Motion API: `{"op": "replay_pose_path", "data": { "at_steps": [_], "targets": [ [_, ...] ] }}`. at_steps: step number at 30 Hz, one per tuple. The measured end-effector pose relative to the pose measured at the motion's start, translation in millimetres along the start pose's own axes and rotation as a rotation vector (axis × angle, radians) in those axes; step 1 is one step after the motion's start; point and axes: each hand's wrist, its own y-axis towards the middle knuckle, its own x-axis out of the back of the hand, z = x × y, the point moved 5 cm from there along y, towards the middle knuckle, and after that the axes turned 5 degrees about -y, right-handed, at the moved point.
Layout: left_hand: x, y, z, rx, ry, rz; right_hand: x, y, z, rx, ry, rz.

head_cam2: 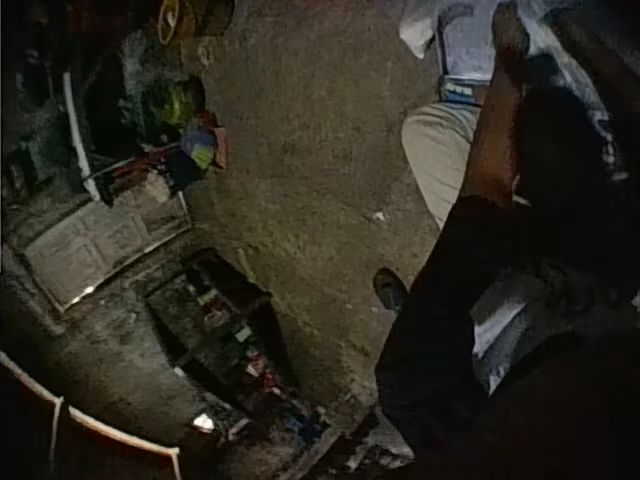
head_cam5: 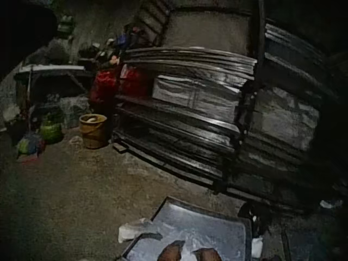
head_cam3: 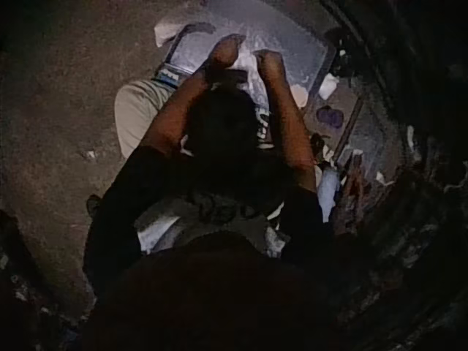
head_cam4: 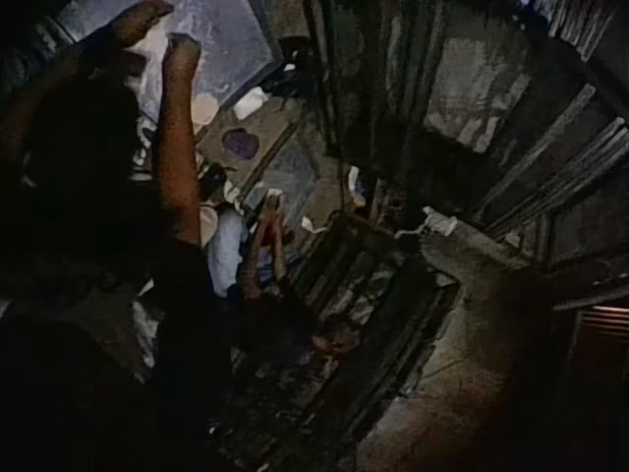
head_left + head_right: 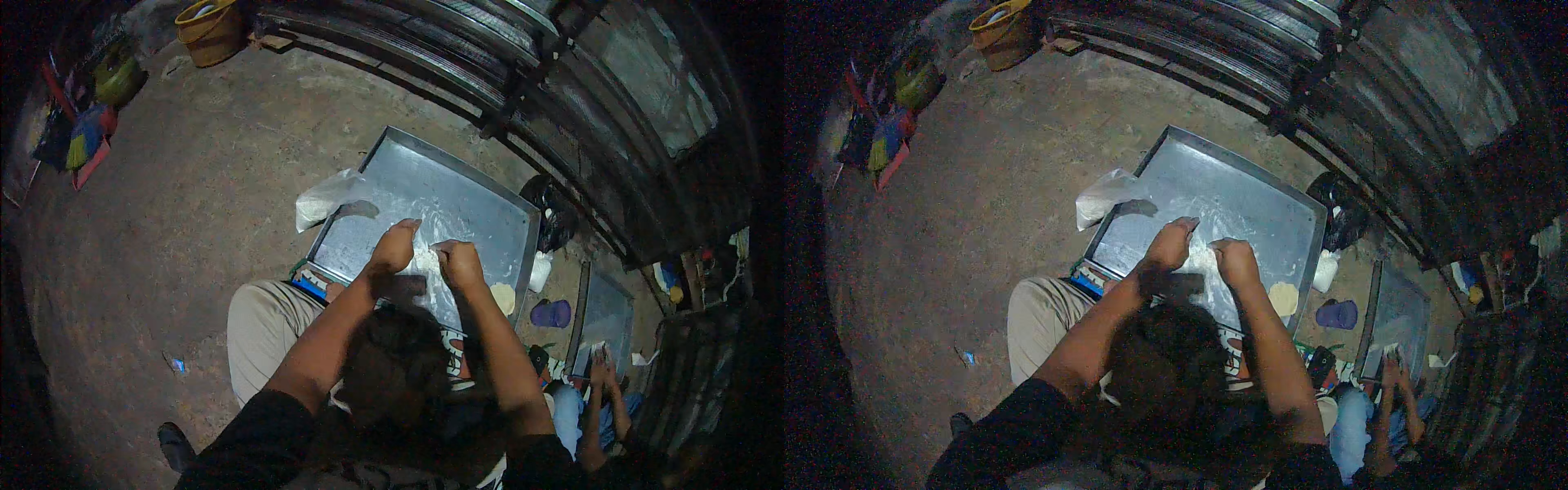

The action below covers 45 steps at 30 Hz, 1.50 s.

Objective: The person, while sitting, uses their hands to knead and shape pieces of dough on a metal tray, using flour to prevent sticking.

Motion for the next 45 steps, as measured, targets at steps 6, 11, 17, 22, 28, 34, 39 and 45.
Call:
{"op": "replay_pose_path", "data": {
  "at_steps": [6,11,17,22,28,34,39,45],
  "targets": [
    [-3,1,-23,0.15,0.083,0.152,16,-9,-30,-0.264,0.088,-0.071],
    [-15,22,-9,0.07,0.17,0.094,-13,-23,-52,-0.256,0.162,-0.076],
    [-17,31,-35,-0.02,0.198,0.428,-17,-35,-54,-0.322,0.051,-0.22],
    [-19,-14,-64,-0.148,0.183,0.643,-35,-30,-68,-0.275,-0.094,-0.265],
    [25,-29,-54,0.1,-0.119,0.173,-51,-36,-45,-0.272,-0.312,-0.285],
    [61,-43,-42,0.339,0.163,-0.028,-46,-49,15,-0.091,-0.108,-0.186],
    [45,-50,-76,0.22,0.005,-0.043,-80,-50,2,0.023,-0.269,-0.026],
    [-9,-58,7,0.482,-0.294,0.26,-24,-57,-8,-0.239,0.377,-0.129]
  ]
}}
